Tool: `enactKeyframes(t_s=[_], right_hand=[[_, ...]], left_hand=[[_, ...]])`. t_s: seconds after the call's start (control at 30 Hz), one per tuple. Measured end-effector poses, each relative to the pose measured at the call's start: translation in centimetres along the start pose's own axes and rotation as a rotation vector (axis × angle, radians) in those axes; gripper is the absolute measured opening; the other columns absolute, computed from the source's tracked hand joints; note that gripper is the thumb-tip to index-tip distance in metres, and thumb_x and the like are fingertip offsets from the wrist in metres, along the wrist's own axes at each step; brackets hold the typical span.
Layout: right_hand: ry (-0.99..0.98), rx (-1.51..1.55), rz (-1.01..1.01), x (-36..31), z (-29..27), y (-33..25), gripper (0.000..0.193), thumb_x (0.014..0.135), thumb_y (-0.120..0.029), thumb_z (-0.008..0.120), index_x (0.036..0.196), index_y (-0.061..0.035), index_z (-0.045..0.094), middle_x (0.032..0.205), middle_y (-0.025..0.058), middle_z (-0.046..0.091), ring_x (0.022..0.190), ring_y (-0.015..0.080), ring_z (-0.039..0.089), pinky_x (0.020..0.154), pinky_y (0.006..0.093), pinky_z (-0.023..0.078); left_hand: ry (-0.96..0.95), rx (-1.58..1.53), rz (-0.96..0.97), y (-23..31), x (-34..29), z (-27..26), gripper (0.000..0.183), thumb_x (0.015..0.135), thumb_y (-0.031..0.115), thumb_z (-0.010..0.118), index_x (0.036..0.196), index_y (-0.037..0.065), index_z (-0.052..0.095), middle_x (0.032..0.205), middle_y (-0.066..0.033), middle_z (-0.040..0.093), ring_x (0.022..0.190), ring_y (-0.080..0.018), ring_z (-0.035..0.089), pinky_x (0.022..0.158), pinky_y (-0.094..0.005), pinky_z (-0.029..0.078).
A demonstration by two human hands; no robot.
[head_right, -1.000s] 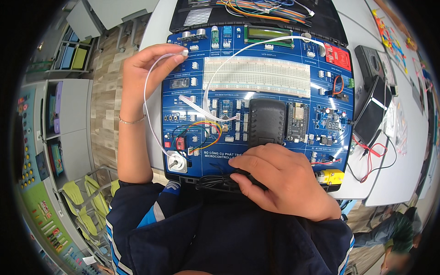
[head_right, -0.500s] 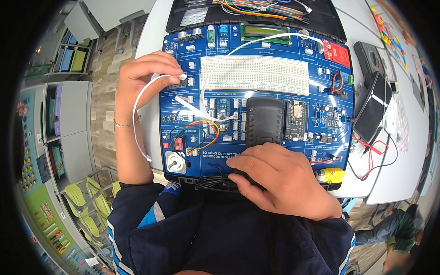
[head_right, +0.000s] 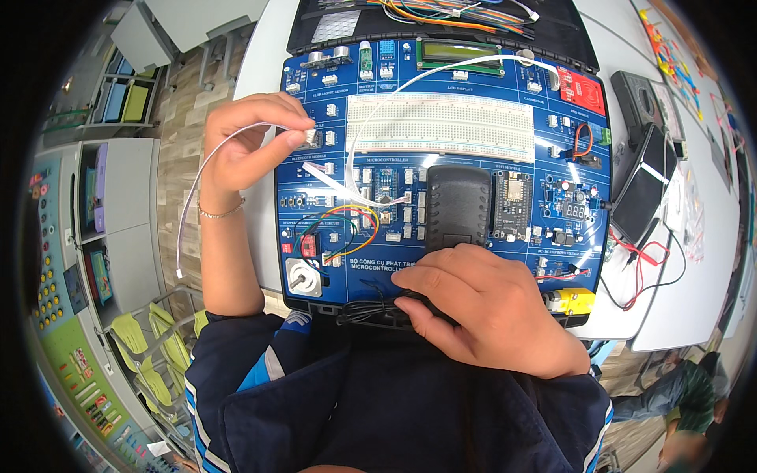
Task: The person connects and adjusts multiple ribbon cables and jumper wires on a blue microcontroller development board. They plug in white ribbon cables into various headers, route wires across the board, and secure connections by hand.
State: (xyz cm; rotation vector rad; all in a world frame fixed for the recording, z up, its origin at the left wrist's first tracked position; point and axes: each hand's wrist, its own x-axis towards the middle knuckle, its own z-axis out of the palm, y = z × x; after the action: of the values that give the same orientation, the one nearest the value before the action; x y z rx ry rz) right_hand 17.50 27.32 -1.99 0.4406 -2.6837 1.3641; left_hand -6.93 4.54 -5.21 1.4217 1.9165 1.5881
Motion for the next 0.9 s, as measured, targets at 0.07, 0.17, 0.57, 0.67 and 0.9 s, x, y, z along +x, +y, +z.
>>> enactKeyframes(t_s=[0.07,0.17,0.57,0.67,0.9], right_hand=[[0.007,0.004,-0.001,0.0,0.1,-0.1,0.029,0.077,-0.005,0.082,0.104,-0.0044,0.072,0.093,0.0102,0.071,0.080,0.0272,0.069,0.068,0.0347,0.055],[-0.004,-0.004,0.003,0.1,-0.1,-0.1,0.027,0.080,-0.008,0.081,0.105,-0.0051,0.072,0.093,0.0102,0.070,0.081,0.0278,0.070,0.069,0.0359,0.057],[-0.006,0.009,0.001,0.0,0.0,0.1,0.030,0.077,-0.006,0.082,0.105,-0.0045,0.072,0.093,0.0106,0.071,0.079,0.0274,0.069,0.067,0.0347,0.054],[-0.008,0.005,0.001,0.0,0.0,0.1,0.029,0.078,-0.006,0.082,0.105,-0.0044,0.072,0.094,0.0105,0.072,0.078,0.0273,0.069,0.066,0.0347,0.054],[-0.031,-0.040,0.010,0.0,-0.3,-0.1,0.028,0.079,-0.008,0.082,0.105,-0.0053,0.072,0.089,0.0094,0.068,0.078,0.0277,0.069,0.064,0.0356,0.055]], left_hand=[[-0.002,0.125,-0.041,0.4,-0.2,0.0,0.016,0.081,-0.002,0.078,0.096,0.002,0.080,0.089,-0.0111,0.076,0.081,-0.0174,0.070,0.074,-0.0277,0.054],[-0.020,0.287,-0.023,1.5,-0.2,0.2,0.016,0.080,0.002,0.081,0.095,0.005,0.081,0.088,-0.0100,0.077,0.078,-0.0179,0.070,0.071,-0.0279,0.055],[0.017,0.600,0.086,2.6,-0.2,2.4,0.016,0.081,0.000,0.080,0.097,0.002,0.077,0.088,-0.0121,0.074,0.079,-0.0247,0.070,0.071,-0.0322,0.055],[0.033,0.583,0.074,2.5,-0.1,2.5,0.009,0.084,0.004,0.077,0.092,0.002,0.074,0.082,-0.0097,0.070,0.077,-0.0277,0.067,0.068,-0.0353,0.055],[-0.012,0.549,-0.010,2.5,-0.1,2.1,0.009,0.085,0.003,0.077,0.094,0.001,0.075,0.086,-0.0106,0.071,0.076,-0.0233,0.066,0.067,-0.0317,0.052]])
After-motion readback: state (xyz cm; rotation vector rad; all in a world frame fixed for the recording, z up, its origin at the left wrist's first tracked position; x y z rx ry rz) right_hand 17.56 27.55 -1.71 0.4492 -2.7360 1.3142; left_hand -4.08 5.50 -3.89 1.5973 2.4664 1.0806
